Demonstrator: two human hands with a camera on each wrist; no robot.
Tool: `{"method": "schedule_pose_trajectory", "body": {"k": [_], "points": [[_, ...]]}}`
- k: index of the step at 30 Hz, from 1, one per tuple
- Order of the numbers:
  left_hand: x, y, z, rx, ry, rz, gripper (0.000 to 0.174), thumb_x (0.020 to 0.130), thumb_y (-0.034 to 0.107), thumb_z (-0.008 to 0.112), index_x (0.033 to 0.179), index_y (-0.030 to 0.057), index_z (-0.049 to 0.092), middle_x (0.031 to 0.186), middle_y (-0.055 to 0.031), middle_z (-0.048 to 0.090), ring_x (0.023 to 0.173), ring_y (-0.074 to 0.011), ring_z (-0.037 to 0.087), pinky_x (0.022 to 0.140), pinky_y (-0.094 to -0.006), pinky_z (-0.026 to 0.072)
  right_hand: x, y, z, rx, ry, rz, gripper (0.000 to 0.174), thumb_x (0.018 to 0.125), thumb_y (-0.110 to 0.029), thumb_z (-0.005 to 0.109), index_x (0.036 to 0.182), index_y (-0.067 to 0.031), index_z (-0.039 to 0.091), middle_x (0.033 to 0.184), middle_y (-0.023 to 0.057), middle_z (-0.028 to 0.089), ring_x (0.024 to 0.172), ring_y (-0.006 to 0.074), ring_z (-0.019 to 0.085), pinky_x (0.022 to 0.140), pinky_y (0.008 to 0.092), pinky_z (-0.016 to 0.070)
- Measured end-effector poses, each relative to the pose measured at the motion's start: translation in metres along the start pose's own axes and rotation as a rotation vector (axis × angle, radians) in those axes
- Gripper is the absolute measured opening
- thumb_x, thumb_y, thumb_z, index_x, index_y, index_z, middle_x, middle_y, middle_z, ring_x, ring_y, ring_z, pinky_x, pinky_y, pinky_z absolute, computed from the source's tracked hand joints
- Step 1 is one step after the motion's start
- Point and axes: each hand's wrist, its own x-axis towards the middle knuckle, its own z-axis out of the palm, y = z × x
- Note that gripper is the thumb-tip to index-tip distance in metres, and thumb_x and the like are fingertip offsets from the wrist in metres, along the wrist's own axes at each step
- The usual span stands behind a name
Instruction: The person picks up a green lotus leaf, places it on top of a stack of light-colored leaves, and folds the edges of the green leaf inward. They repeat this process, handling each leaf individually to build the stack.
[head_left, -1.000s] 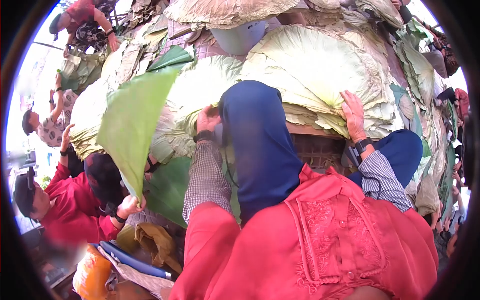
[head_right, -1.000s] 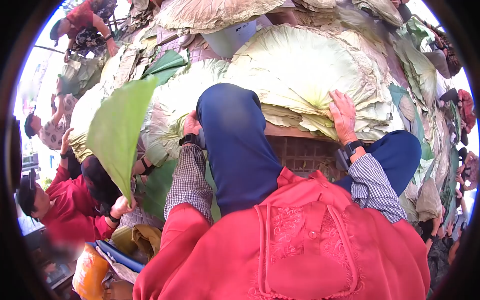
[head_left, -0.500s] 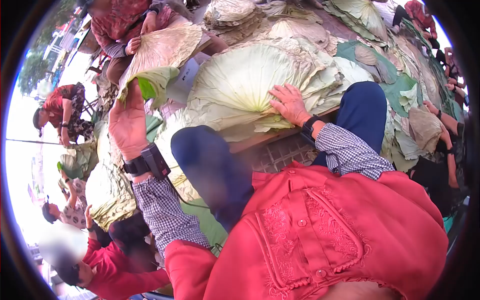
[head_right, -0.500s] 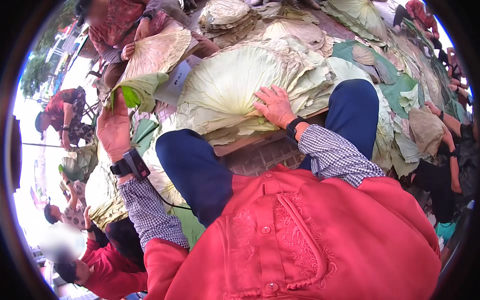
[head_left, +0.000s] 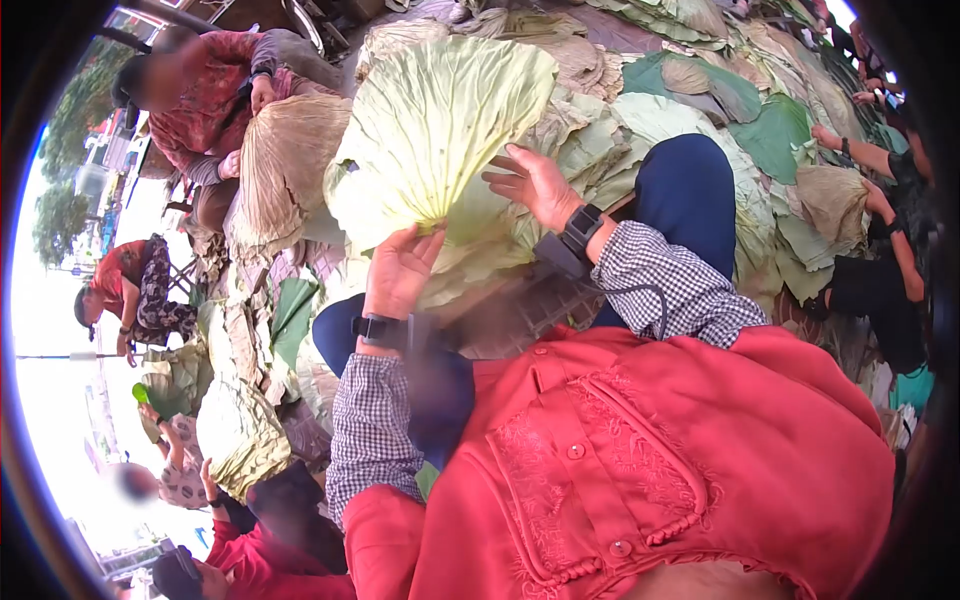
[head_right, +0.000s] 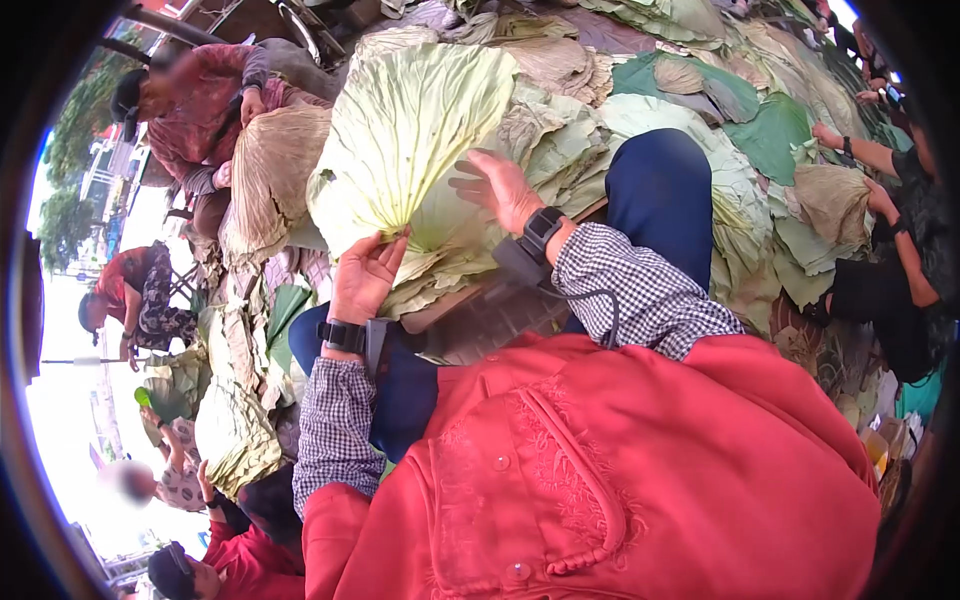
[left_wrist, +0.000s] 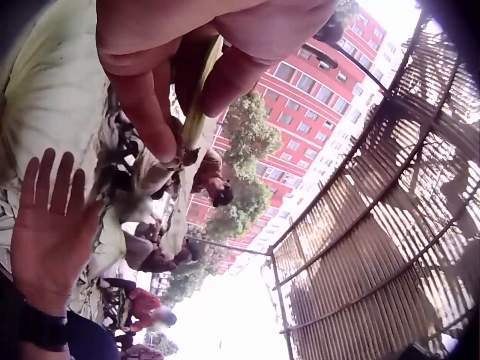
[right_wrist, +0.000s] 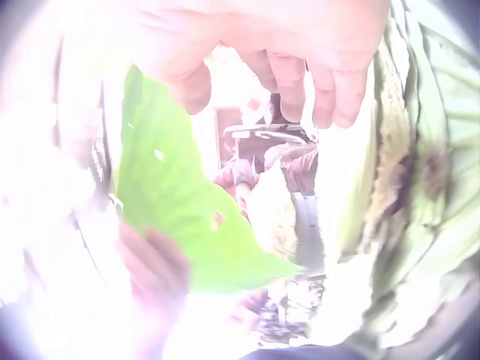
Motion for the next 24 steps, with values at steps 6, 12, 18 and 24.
{"method": "schedule_pose_trajectory", "body": {"k": [6, 12, 18, 24], "points": [[0.016, -0.025, -0.014, 0.123, 0.163, -0.137, 0.027, 0.090, -0.001, 0.052, 0.115, -0.0067, 0.044, 0.118, -0.0199, 0.055, 0.106, -0.0388, 0.059, 0.092, -0.0462, 0.0512, 0.014, 0.009, -0.026, -0.184, 0.341, -0.086, 0.041, 0.090, -0.027, 0.061, 0.121, -0.0021, 0.049, 0.104, 0.0113, 0.062, 0.085, 0.0216, 0.065, 0.071, 0.0345, 0.0523], [0.011, -0.025, -0.014, 0.283, 0.175, -0.142, 0.028, 0.089, 0.006, 0.058, 0.112, -0.0054, 0.047, 0.109, -0.0204, 0.059, 0.096, -0.0354, 0.061, 0.086, -0.0429, 0.0522, 0.020, 0.015, -0.030, -0.849, 0.362, -0.420, 0.036, 0.083, -0.019, 0.066, 0.114, -0.0022, 0.057, 0.095, 0.0096, 0.066, 0.085, 0.0204, 0.065, 0.071, 0.0349, 0.0518], [0.007, -0.031, -0.021, 0.403, 0.327, -0.261, 0.018, 0.089, 0.019, 0.062, 0.096, 0.0028, 0.060, 0.086, -0.0140, 0.068, 0.073, -0.0238, 0.065, 0.061, -0.0328, 0.0528, 0.012, 0.037, -0.032, -1.751, -0.085, -0.829, 0.047, 0.086, -0.040, 0.059, 0.124, -0.0123, 0.058, 0.130, 0.0134, 0.053, 0.127, 0.0368, 0.042, 0.107, 0.0447, 0.0311], [-0.013, -0.027, -0.010, 0.376, 0.165, -0.279, 0.019, 0.091, 0.022, 0.060, 0.094, 0.0031, 0.061, 0.086, -0.0133, 0.068, 0.074, -0.0232, 0.066, 0.064, -0.0332, 0.0537, 0.004, 0.053, -0.050, -1.977, -0.152, -0.534, 0.051, 0.092, -0.048, 0.047, 0.134, -0.0198, 0.052, 0.142, 0.0088, 0.046, 0.135, 0.0371, 0.032, 0.112, 0.0506, 0.0205]]}}
